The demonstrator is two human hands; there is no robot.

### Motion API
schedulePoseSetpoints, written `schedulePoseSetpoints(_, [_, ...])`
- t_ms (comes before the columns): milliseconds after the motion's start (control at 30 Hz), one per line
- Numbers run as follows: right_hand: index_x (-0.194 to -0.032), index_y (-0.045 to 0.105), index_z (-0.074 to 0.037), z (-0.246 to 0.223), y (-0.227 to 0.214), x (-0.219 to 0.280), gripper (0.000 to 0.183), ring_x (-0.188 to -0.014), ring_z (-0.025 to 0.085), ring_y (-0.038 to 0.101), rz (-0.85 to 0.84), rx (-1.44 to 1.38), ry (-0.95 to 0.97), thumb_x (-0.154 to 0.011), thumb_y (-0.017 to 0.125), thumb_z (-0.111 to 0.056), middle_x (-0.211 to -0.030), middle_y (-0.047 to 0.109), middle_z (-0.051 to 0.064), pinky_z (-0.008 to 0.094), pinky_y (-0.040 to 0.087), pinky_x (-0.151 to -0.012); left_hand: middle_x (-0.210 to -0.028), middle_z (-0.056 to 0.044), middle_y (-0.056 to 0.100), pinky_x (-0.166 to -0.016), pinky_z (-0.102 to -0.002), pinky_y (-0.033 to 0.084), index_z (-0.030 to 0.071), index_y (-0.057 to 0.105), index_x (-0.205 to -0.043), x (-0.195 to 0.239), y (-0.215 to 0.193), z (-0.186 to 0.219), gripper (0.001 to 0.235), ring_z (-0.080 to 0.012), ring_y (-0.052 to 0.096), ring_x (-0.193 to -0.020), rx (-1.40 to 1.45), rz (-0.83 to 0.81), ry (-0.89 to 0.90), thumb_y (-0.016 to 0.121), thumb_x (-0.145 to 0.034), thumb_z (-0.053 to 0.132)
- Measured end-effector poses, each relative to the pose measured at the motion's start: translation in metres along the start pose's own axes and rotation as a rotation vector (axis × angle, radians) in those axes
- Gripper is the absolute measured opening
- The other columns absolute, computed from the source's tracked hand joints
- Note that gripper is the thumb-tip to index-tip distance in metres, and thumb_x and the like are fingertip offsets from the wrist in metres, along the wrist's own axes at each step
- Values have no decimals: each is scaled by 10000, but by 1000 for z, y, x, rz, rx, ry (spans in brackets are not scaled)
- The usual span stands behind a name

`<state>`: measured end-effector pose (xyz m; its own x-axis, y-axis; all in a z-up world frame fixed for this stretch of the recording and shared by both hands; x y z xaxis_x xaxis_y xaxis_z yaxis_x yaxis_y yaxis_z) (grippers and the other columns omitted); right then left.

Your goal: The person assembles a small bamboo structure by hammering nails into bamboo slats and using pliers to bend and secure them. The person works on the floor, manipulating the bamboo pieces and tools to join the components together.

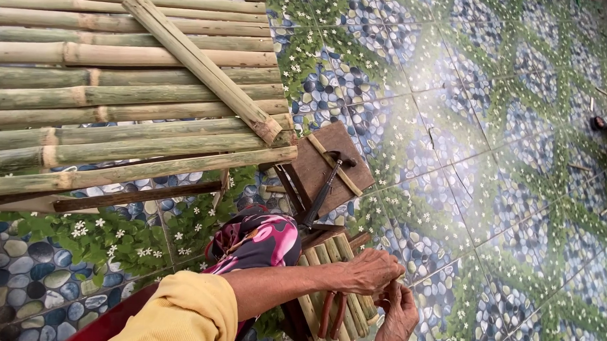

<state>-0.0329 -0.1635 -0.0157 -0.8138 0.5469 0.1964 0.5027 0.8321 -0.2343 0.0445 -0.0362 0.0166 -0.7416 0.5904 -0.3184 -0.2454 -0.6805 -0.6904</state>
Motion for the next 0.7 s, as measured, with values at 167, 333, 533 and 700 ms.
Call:
schedulePoseSetpoints(167, [-973, 668, -44, 5, 2, -3, 293, -613, 157, 546, -5, -18, -27, -994, 739, -327, -747, 591, 56, 313, 494, -551, -645, -21, 359, -457, -359, 261, 76, 481, -792, 1, -3, -2, 170, -155, 317, -541, 3, 28, 28, 497, -946, 7])
schedulePoseSetpoints(333, [-967, 661, -54, 1, 6, 2, 282, -601, 147, 552, -15, -42, -32, -981, 750, -320, -756, 629, 57, 291, 474, -552, -675, 41, 276, -463, -279, 294, 125, 461, -812, -1, 21, -11, 291, -105, 297, -548, -68, 1, 16, 388, -1089, 72])
schedulePoseSetpoints(533, [-965, 656, -50, 7, 7, -4, 286, -620, 150, 531, -32, -50, -55, -988, 735, -324, -740, 587, 48, 311, 479, -544, -688, 40, 253, -468, -290, 272, 126, 464, -832, 0, 16, -11, 254, -108, 278, -556, -65, 3, 27, 383, -1060, 49])
schedulePoseSetpoints(700, [-972, 662, -51, 1, 8, 0, 269, -622, 146, 536, -25, -30, -57, -998, 730, -310, -747, 607, 64, 308, 488, -550, -676, 5, 330, -462, -312, 283, 79, 526, -849, 0, 7, -6, 157, -131, 301, -562, -14, -14, 27, 524, -1001, 38])
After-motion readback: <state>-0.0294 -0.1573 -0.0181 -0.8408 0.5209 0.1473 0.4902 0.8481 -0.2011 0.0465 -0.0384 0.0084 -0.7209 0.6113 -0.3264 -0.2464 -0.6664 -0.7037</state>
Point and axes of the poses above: each hand's wrist, its own x-axis away from the middle knuckle, its own y-axis out of the palm, z = x × y, the point moved 6 cm from there along -x, towards the middle knuckle
